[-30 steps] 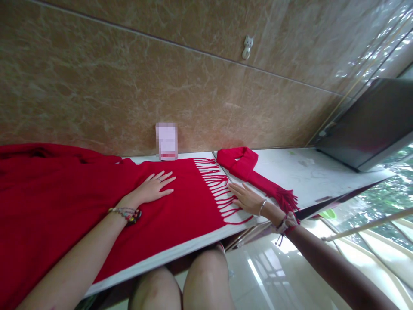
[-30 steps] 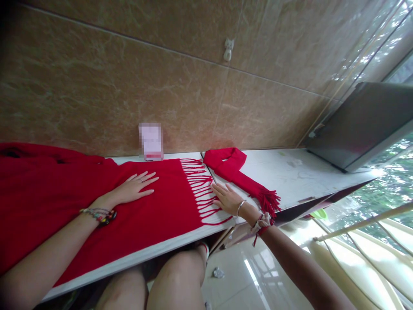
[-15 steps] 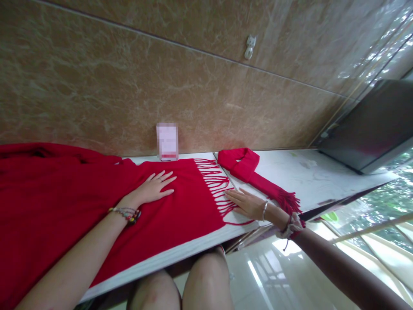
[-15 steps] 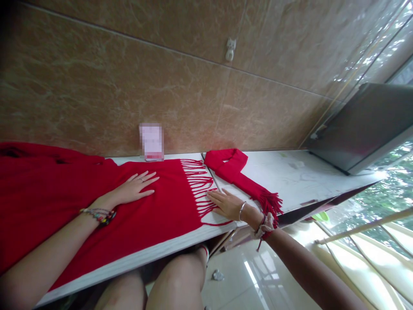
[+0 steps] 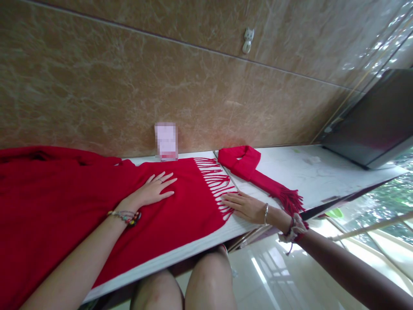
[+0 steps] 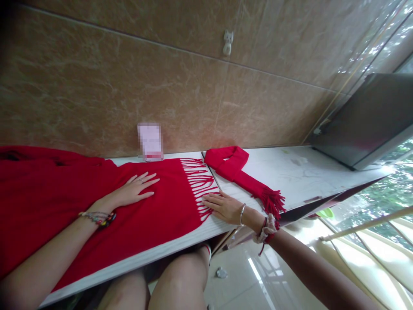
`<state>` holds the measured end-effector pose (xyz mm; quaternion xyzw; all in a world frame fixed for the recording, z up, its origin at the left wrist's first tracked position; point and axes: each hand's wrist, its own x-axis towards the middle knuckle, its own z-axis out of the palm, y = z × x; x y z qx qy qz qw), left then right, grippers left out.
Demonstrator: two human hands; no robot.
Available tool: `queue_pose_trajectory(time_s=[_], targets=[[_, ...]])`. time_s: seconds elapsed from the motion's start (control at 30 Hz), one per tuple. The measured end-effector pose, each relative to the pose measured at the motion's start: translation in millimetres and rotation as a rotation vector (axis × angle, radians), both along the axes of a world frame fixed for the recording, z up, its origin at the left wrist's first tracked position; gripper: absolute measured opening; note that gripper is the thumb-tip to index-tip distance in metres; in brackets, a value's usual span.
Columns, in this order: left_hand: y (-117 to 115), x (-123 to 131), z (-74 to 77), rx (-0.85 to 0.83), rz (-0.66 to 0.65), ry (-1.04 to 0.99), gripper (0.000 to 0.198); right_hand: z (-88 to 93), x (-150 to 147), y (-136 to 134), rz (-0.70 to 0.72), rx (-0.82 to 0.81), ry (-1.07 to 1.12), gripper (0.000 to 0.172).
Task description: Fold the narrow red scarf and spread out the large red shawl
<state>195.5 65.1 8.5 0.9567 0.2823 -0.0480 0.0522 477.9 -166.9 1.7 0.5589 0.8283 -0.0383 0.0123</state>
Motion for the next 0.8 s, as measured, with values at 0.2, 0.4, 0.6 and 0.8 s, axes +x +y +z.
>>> queue_pose_trajectory(time_s=[0.2, 0.4, 0.6, 0.8], targets=[[-4, 3, 0.7, 0.037, 0.016, -0.017, 0.055, 5.9, 34, -8, -0.001, 0.102, 0.038, 0.052], [-3, 5, -2.7, 0.039, 0.119, -0.042, 0.056, 21.8, 7, 44, -0.051, 0.338, 0.180, 0.049], [-1, 3, -2.9, 0.025, 0.129, -0.033, 0.057, 12.0, -44, 126, -0.312, 0.233, 0.153, 0.050], [2, 3, -6.2, 0.022, 0.112, -0.061, 0.056, -13.9, -47, 149, -0.430, 0.098, 0.032, 0.047]])
